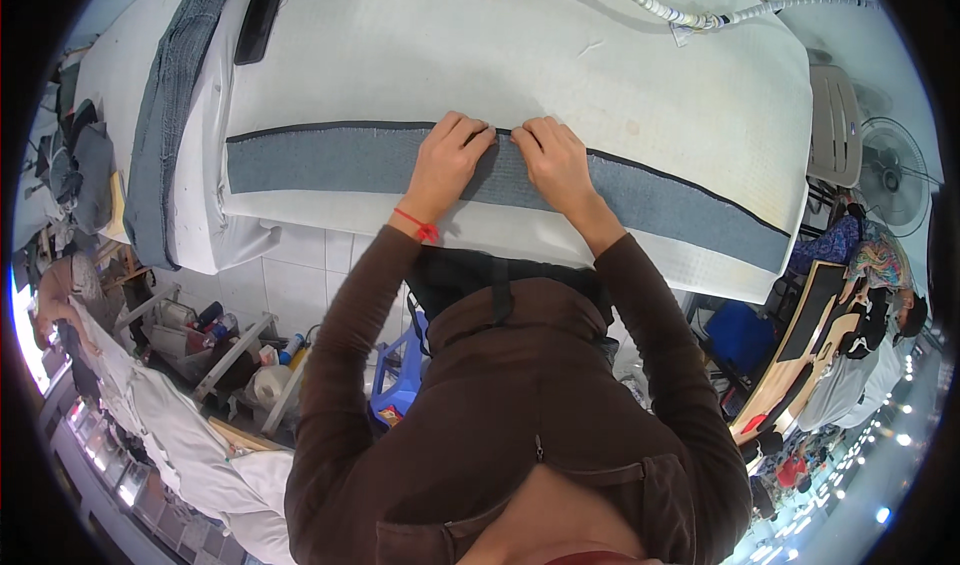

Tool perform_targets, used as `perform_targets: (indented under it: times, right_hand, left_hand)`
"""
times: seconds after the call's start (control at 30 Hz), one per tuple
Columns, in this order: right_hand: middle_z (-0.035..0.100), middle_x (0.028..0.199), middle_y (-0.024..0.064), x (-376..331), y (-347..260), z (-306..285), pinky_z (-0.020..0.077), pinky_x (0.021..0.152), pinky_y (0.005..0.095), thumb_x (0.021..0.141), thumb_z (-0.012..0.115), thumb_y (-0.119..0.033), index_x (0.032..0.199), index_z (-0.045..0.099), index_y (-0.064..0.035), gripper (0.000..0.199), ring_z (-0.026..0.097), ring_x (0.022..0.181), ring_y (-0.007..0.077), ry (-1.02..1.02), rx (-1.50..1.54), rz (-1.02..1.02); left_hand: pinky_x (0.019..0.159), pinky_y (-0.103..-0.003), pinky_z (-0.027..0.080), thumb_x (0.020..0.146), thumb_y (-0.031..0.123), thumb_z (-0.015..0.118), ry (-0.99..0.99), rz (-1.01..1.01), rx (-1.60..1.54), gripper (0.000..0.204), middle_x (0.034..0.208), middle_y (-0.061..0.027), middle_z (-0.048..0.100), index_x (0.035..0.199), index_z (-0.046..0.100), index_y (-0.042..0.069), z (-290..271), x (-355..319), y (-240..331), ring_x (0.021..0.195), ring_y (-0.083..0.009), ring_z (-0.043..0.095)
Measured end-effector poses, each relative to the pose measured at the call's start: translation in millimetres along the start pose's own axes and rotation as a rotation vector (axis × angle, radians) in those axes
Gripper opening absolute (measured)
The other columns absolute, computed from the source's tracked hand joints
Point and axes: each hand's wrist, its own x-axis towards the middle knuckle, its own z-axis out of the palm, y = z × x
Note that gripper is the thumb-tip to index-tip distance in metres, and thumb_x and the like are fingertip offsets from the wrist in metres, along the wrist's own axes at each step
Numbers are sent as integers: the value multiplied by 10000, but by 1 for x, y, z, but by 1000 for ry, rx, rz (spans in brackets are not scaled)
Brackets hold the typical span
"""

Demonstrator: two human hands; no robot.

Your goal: The person irons a long strip of grey fabric on a white ironing board using a steam iron. They repeatedly smooth the fabric, fold the edges, and press the seams to flatten them. The person handles the fabric with both hands to align it before applying the iron.

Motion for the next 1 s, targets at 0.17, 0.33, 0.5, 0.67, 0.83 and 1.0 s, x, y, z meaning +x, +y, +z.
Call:
perform_targets:
  times: [0.17,0.33,0.5,0.67,0.83,1.0]
  right_hand:
    - [627,1015,77,8,-2,3,583,798,402,992,728,-92,1055,695,-75,73,687,941,255,-68,-24,106]
    - [650,1025,97,16,-4,-1,599,807,437,1039,724,-115,1037,684,-64,64,710,965,303,-105,63,261]
    - [673,1036,111,23,-2,-7,601,817,454,1031,735,-117,1044,683,-52,84,726,1002,323,-157,105,319]
    - [688,1047,91,18,-2,-7,601,818,454,994,794,-143,1055,706,-64,133,720,993,318,-123,213,329]
    - [689,1026,66,17,-5,-10,597,819,435,956,838,-155,1037,726,-74,160,703,990,300,-74,232,276]
    - [674,1013,60,18,-3,-7,595,822,431,957,830,-143,1020,728,-79,136,676,984,294,-65,159,208]
  left_hand:
    - [899,-397,596,859,54,750,-109,197,121,263,1091,-66,707,1121,770,40,-8,12,-14,1035,-264,680]
    - [903,-406,559,894,88,794,-115,181,177,208,1066,-58,687,1092,738,59,-5,17,-13,1032,-267,664]
    - [879,-426,525,936,135,849,-78,89,76,185,1050,-36,682,1076,743,78,-4,18,-9,1024,-268,650]
    - [907,-429,493,972,141,799,-138,49,167,130,1037,-44,663,1055,716,84,0,25,-10,1032,-269,631]
    - [909,-431,476,1008,158,735,-212,56,284,96,1036,-55,654,1068,706,88,0,27,-10,1026,-266,623]
    - [910,-417,477,979,159,710,-206,125,331,102,1031,-45,651,1065,703,103,-3,28,-6,1027,-246,626]
